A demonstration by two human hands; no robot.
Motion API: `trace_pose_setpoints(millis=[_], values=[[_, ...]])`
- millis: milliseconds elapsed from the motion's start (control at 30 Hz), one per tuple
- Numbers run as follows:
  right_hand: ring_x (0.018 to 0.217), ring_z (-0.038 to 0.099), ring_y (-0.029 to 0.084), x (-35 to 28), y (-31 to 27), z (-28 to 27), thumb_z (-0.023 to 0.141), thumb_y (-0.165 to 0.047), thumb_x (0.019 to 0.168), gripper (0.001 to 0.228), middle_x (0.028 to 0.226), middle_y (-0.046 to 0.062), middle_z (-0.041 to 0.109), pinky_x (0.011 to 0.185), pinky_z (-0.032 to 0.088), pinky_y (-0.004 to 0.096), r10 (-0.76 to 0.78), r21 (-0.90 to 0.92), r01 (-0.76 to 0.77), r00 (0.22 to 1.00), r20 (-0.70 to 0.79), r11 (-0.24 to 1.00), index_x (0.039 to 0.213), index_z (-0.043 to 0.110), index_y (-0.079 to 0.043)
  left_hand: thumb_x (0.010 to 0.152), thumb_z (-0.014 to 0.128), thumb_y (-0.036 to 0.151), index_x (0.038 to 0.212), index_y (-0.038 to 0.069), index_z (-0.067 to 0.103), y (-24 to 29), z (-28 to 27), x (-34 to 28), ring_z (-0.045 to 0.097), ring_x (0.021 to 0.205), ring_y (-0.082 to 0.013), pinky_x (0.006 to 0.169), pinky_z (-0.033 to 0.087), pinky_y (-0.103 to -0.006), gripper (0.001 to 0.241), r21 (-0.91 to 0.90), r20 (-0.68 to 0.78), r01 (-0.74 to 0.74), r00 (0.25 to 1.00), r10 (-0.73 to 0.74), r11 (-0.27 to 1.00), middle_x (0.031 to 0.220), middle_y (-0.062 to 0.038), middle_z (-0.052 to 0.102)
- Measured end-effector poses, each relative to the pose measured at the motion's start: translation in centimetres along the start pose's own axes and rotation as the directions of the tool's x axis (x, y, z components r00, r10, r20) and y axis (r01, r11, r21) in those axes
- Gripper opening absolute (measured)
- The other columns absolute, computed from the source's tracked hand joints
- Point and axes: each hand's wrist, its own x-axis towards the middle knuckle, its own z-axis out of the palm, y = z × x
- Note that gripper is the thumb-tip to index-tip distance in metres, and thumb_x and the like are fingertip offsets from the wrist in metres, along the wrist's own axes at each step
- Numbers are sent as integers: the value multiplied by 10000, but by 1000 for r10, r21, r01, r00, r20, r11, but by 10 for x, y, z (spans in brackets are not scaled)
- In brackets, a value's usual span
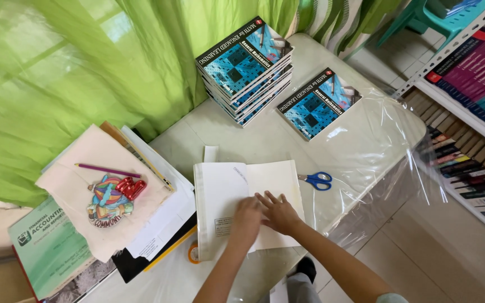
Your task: Covering a textbook with clear plastic wrap in a library work area.
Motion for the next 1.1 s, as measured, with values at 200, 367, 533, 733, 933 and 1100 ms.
trace_pose_setpoints(millis=[200,367,533,733,933,1100], values=[[1281,571,343,-3,36,18,711,-297,911,503,1543,51,475,1033,507,433,95,208,-79,993,-67,975,1373,584,-144,949,653,55,1256,-52,586,27,11,48,525,1297,-457,1051,500,-445,332,-202,201,151,973,-110,968,1416,-338,512],[1164,628,313,-20,45,-4,727,-193,849,412,1439,49,595,922,539,424,34,405,54,978,-205,913,1250,672,-117,897,670,111,1314,-44,532,4,53,50,445,1376,-443,1129,435,-440,465,25,129,44,991,-47,999,1466,-274,483],[1082,682,304,-6,83,13,713,-98,857,287,1272,85,704,917,557,406,84,576,163,922,-377,801,1143,740,-91,783,794,228,1458,68,444,20,-41,50,397,1354,-452,1167,357,-485,777,-21,293,27,956,-19,999,1475,-239,415],[852,736,300,19,141,-8,697,-57,881,200,1109,184,730,762,602,364,601,701,-102,610,-517,706,1070,744,-13,744,858,215,1552,260,353,26,-23,67,330,1394,-512,967,540,-440,954,45,475,99,873,-108,994,1535,-290,300],[820,748,264,59,182,4,740,-159,905,314,1029,169,772,770,596,347,667,841,-177,698,-260,512,1190,722,-30,750,851,232,1560,250,347,25,-24,63,361,1389,-523,933,564,-451,954,53,419,62,905,-79,997,1526,-295,306],[838,760,214,91,208,21,835,-161,779,282,959,116,794,801,594,321,683,831,-229,694,-225,507,1032,801,-42,759,842,227,1547,266,359,25,-30,64,366,1383,-501,947,551,-451,925,23,428,80,900,-82,997,1524,-273,316]])
